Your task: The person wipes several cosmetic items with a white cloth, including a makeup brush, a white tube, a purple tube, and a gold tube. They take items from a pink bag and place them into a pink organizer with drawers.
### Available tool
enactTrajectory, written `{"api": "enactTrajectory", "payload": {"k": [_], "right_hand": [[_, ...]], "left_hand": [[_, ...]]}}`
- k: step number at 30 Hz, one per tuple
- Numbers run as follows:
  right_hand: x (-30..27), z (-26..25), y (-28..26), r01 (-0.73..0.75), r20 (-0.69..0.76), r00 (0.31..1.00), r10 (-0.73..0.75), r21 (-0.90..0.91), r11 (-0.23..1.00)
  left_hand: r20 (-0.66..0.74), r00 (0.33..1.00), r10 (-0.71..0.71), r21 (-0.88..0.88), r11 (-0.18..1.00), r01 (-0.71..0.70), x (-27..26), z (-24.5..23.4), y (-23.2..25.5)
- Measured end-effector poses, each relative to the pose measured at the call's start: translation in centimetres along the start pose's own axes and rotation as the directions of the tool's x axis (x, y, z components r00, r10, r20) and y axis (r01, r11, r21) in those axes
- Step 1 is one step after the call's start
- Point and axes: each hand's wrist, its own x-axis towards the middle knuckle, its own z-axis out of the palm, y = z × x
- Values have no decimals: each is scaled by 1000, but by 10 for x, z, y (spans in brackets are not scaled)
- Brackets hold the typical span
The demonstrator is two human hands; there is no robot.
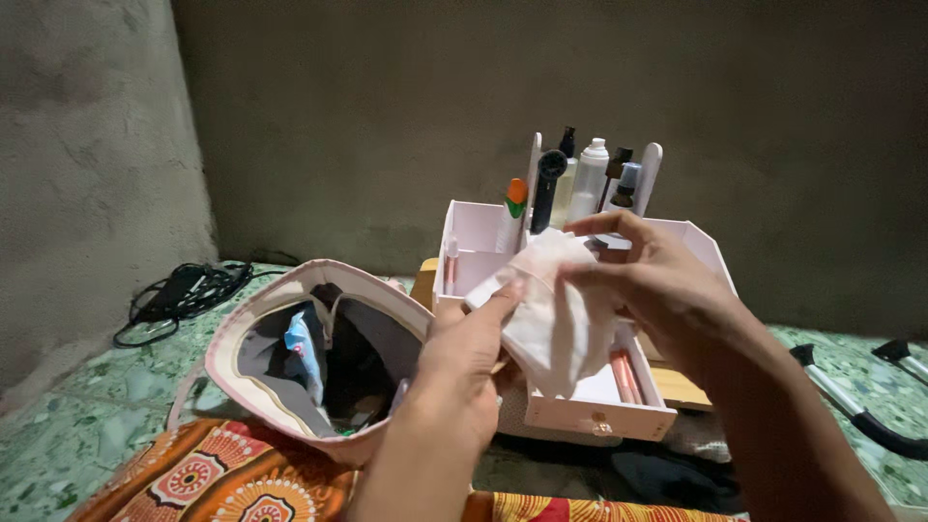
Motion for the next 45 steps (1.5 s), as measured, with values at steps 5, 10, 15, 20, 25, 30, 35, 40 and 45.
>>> {"api": "enactTrajectory", "payload": {"k": [5, 10, 15, 20, 25, 30, 35, 40, 45], "right_hand": [[2, 13, -13, 58, -124, 990, -65, -57, 997], [4, 19, -19, 71, -125, 987, -99, -213, 974], [8, 23, -33, 156, 20, 988, -156, -244, 957], [0, 33, -43, 163, 44, 986, -158, -369, 915], [-13, 36, -43, -13, -45, 999, -6, -399, 917], [-18, 28, -39, 32, -44, 998, -51, -358, 933], [-14, 23, -21, 101, -78, 989, -124, -255, 962], [-7, 19, -6, 156, -64, 985, -162, -89, 984], [-6, 21, 1, 128, 46, 990, -130, 38, 991]], "left_hand": [[38, 972, 234, 253, 938, -236, -10, -2, 11], [184, 981, 56, 98, 992, -75, -11, -8, 20], [496, 865, -78, -248, 941, 228, -3, -14, 25], [459, 880, -119, -176, 959, 221, 2, -22, 25], [432, 897, -88, -235, 950, 207, 7, -24, 19], [346, 929, -129, -185, 962, 202, 14, -19, 9], [381, 921, -85, -237, 953, 186, 19, -19, 5], [417, 908, -49, -217, 964, 152, 13, -25, 9], [392, 918, -66, -187, 971, 150, 6, -17, 7]]}}
